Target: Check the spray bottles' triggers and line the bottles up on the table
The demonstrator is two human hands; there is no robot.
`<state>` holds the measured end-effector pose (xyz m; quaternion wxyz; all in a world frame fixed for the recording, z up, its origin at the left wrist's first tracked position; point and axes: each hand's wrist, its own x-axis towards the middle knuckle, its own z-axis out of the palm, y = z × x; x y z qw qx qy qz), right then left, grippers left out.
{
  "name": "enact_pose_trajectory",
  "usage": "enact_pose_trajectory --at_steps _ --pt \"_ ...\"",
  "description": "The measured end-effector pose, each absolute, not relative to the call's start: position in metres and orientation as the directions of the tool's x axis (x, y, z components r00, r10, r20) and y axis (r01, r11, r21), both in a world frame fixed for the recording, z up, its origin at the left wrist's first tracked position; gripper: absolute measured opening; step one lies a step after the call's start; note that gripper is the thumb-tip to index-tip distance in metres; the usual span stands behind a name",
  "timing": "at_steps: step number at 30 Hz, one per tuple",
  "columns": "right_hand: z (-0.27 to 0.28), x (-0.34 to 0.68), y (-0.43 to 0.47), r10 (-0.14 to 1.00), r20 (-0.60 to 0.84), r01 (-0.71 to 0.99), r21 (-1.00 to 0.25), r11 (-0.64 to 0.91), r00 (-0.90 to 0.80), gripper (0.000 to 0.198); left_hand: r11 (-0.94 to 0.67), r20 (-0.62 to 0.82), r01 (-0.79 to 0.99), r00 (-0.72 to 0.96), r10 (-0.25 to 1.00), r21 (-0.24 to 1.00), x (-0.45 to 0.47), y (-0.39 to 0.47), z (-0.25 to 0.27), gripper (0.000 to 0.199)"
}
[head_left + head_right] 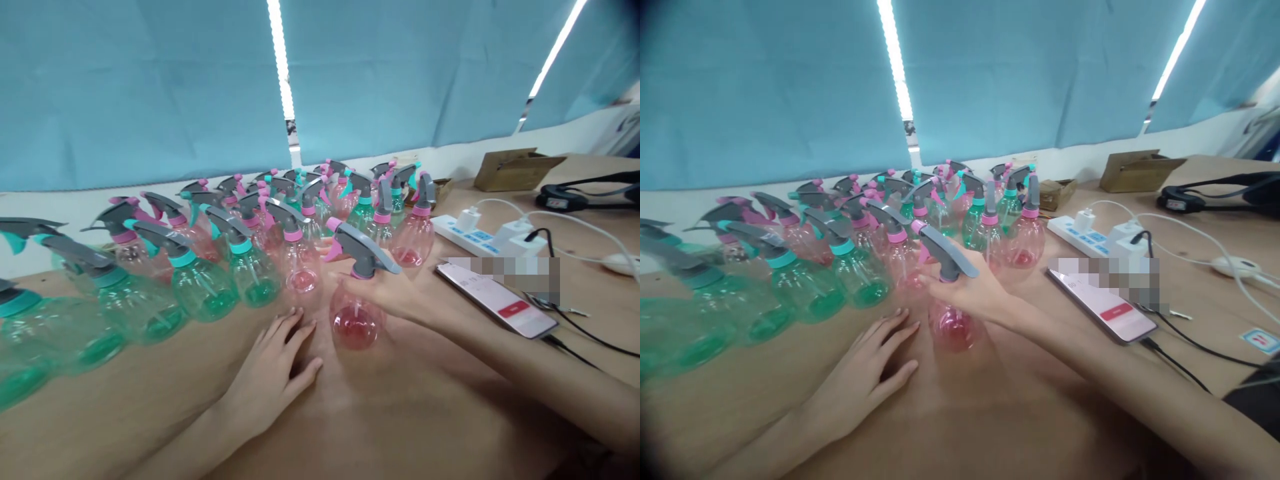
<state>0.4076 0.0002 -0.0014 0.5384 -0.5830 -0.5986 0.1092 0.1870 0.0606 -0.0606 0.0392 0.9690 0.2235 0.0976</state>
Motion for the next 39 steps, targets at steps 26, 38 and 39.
enact_pose_trajectory --at_steps 26,38,39 --pt "-0.009 0.461 -0.027 0.879 0.476 0.832 -0.500 0.239 0.034 0.054 -0.896 0.184 0.431 0.877 0.444 0.105 0.189 0.065 -0.062 0.044" --pt "-0.018 0.472 0.018 0.903 0.419 0.896 -0.431 0.103 0.098 0.062 -0.914 0.186 0.383 0.896 0.402 0.131 0.210 0.065 -0.062 0.040" --pt "-0.017 0.473 0.020 0.905 0.413 0.903 -0.420 0.092 0.100 0.061 -0.914 0.187 0.381 0.896 0.402 0.137 0.210 0.065 -0.062 0.040"
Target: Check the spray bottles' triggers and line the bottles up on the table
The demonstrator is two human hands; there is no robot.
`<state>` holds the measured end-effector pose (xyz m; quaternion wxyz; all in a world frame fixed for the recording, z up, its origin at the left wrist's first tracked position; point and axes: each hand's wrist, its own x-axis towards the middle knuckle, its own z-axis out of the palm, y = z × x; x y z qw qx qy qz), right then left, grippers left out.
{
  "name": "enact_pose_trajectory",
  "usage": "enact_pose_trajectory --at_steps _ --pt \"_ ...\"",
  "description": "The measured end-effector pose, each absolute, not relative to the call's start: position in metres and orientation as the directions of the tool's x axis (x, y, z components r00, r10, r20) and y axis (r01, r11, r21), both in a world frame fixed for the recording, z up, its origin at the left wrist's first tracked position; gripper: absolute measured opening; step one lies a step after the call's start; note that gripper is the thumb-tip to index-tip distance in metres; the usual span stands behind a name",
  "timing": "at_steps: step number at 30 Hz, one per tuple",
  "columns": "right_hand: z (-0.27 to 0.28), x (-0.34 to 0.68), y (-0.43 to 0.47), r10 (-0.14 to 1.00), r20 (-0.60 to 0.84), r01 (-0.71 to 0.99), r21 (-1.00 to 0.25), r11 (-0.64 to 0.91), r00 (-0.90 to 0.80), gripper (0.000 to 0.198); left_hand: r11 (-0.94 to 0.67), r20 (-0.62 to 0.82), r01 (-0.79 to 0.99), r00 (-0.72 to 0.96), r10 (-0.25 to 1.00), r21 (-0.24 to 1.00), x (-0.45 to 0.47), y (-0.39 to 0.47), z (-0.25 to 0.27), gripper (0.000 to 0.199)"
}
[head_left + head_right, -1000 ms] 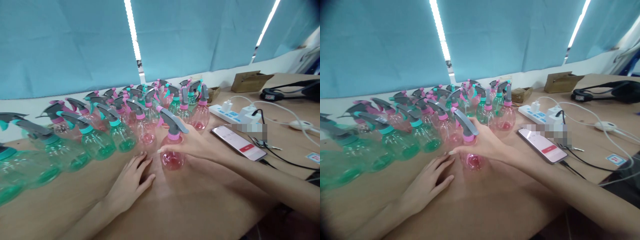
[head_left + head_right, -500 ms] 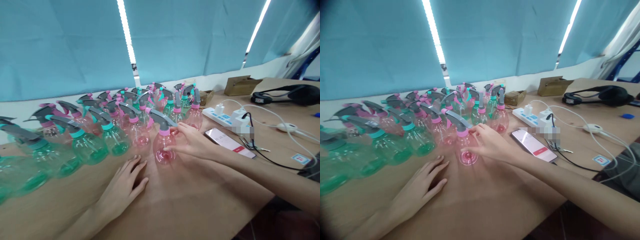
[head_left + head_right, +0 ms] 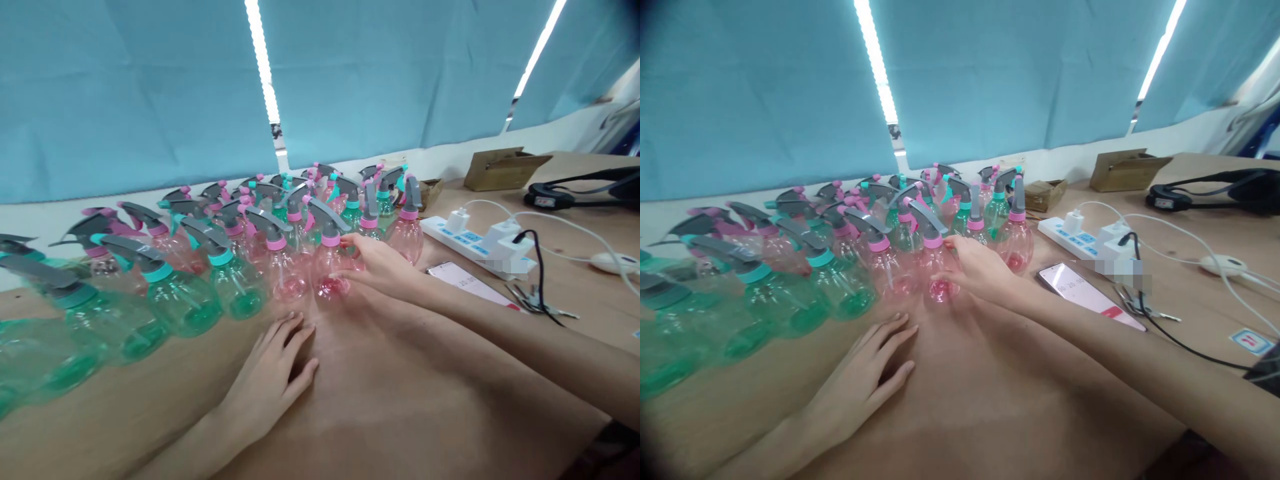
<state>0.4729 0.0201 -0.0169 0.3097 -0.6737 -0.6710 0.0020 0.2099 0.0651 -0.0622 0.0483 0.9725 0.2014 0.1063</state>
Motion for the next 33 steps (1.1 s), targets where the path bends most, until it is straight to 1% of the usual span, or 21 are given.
enact_pose_trajectory --at_steps 4,10,20,24,26,29,30,31,33 --pt "-0.011 0.474 0.028 0.920 0.382 0.923 -0.378 0.066 0.091 0.058 -0.919 0.197 0.366 0.900 0.390 0.146 0.210 0.066 -0.063 0.039" --pt "-0.004 0.475 0.044 0.933 0.354 0.937 -0.342 0.073 0.056 0.056 -0.916 0.201 0.369 0.896 0.396 0.156 0.208 0.066 -0.064 0.040" --pt "-0.008 0.476 0.051 0.925 0.380 0.934 -0.337 0.119 0.020 0.068 -0.914 0.199 0.377 0.894 0.402 0.152 0.209 0.064 -0.062 0.040" --pt "-0.007 0.473 0.043 0.911 0.412 0.926 -0.357 0.121 0.040 0.073 -0.913 0.192 0.377 0.895 0.403 0.157 0.209 0.064 -0.062 0.040" --pt "-0.003 0.473 0.033 0.900 0.432 0.922 -0.369 0.117 0.059 0.067 -0.911 0.195 0.380 0.893 0.406 0.159 0.209 0.064 -0.061 0.039" --pt "0.002 0.478 0.010 0.873 0.473 0.909 -0.405 0.097 0.117 0.039 -0.908 0.200 0.384 0.889 0.412 0.166 0.209 0.063 -0.061 0.039" --pt "0.002 0.482 0.001 0.857 0.491 0.889 -0.448 0.091 0.160 0.029 -0.908 0.197 0.385 0.889 0.413 0.168 0.209 0.064 -0.060 0.040" --pt "0.002 0.486 -0.007 0.832 0.516 0.871 -0.483 0.085 0.205 0.023 -0.907 0.194 0.384 0.890 0.413 0.170 0.209 0.064 -0.060 0.040" --pt "-0.001 0.496 -0.019 0.789 0.529 0.840 -0.542 0.029 0.313 0.020 -0.909 0.189 0.381 0.892 0.410 0.172 0.209 0.064 -0.061 0.040"
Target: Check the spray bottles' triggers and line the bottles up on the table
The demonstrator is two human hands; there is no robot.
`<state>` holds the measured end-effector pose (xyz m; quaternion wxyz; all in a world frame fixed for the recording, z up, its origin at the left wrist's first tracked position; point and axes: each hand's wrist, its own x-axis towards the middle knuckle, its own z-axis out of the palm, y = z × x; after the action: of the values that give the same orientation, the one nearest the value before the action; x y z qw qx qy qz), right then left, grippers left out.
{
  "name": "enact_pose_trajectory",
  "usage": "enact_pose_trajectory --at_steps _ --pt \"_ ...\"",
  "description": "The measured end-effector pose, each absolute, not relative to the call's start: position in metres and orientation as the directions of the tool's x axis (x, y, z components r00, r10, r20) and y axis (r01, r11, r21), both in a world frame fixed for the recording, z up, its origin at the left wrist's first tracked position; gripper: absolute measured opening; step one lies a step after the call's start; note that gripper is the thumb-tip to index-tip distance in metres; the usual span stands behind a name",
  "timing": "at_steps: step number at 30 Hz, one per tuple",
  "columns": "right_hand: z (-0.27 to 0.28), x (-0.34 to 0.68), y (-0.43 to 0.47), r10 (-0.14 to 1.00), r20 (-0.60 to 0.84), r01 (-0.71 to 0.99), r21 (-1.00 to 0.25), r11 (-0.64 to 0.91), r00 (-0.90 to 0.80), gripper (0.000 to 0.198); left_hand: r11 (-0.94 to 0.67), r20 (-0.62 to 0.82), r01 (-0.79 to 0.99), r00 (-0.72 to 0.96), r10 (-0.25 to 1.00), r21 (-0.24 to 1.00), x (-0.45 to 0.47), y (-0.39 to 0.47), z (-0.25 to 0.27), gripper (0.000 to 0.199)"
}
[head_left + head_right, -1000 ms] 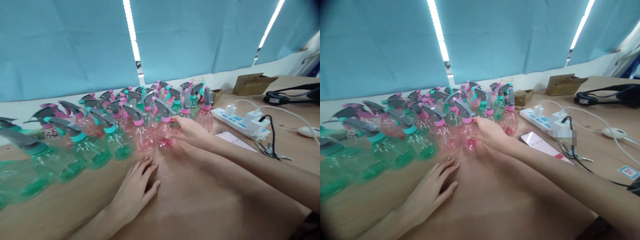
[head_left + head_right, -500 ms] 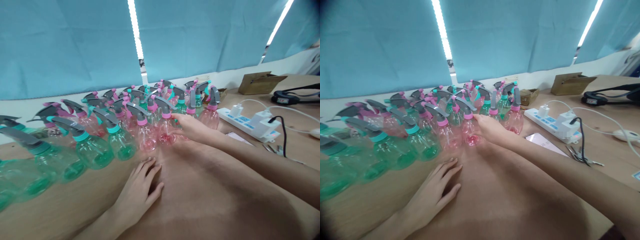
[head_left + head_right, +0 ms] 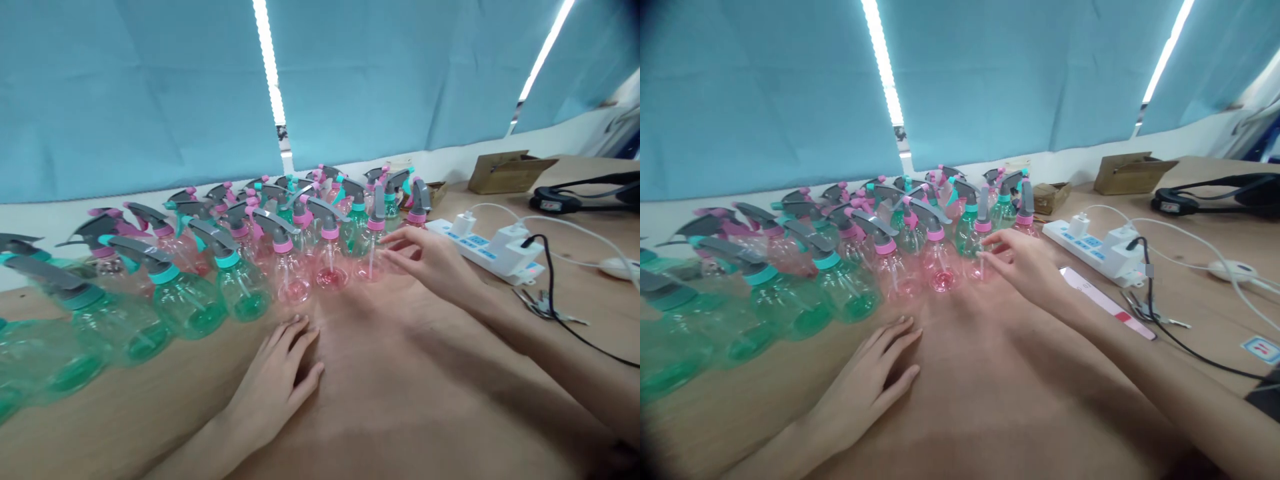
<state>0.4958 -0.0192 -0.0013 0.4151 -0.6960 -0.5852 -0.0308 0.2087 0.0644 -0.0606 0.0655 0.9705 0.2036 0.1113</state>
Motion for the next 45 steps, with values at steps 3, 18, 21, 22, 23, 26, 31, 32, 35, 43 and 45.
enact_pose_trajectory --at_steps 3,18,21,22,23,26,31,32,35,43,45 --pt "-0.007 0.509 -0.025 0.733 0.532 0.810 -0.585 -0.045 0.425 0.026 -0.907 0.192 0.384 0.890 0.413 0.172 0.209 0.065 -0.061 0.039" --pt "-0.008 0.492 0.030 0.694 0.444 0.809 -0.460 -0.366 0.567 0.056 -0.892 0.155 0.415 0.884 0.442 0.178 0.210 0.062 -0.057 0.041" --pt "-0.004 0.490 0.026 0.713 0.427 0.819 -0.427 -0.384 0.557 0.050 -0.893 0.168 0.407 0.883 0.438 0.191 0.210 0.063 -0.056 0.039" --pt "-0.002 0.491 0.022 0.722 0.420 0.823 -0.421 -0.382 0.550 0.048 -0.893 0.180 0.405 0.880 0.439 0.199 0.210 0.064 -0.056 0.038" --pt "-0.001 0.491 0.018 0.734 0.412 0.828 -0.416 -0.376 0.540 0.047 -0.891 0.192 0.403 0.876 0.442 0.210 0.211 0.064 -0.056 0.037" --pt "0.003 0.490 0.000 0.770 0.391 0.843 -0.414 -0.343 0.505 0.044 -0.876 0.232 0.404 0.855 0.464 0.264 0.213 0.063 -0.054 0.031" --pt "0.005 0.477 -0.036 0.853 0.352 0.868 -0.452 -0.205 0.385 0.041 -0.839 0.252 0.380 0.832 0.494 0.390 0.224 0.050 -0.053 0.032" --pt "0.005 0.472 -0.042 0.875 0.343 0.872 -0.463 -0.159 0.342 0.041 -0.829 0.246 0.370 0.832 0.497 0.420 0.226 0.047 -0.053 0.035" --pt "0.007 0.455 -0.057 0.929 0.326 0.843 -0.537 0.030 0.175 0.046 -0.779 0.238 0.350 0.817 0.526 0.521 0.230 0.038 -0.055 0.057" --pt "0.031 0.407 -0.074 0.952 0.288 0.687 -0.672 0.277 -0.103 0.040 -0.688 0.263 0.176 0.835 0.483 0.704 0.217 0.029 -0.052 0.075" --pt "0.036 0.399 -0.073 0.955 0.264 0.682 -0.675 0.281 -0.133 0.044 -0.660 0.250 0.173 0.832 0.495 0.731 0.211 0.029 -0.051 0.073"
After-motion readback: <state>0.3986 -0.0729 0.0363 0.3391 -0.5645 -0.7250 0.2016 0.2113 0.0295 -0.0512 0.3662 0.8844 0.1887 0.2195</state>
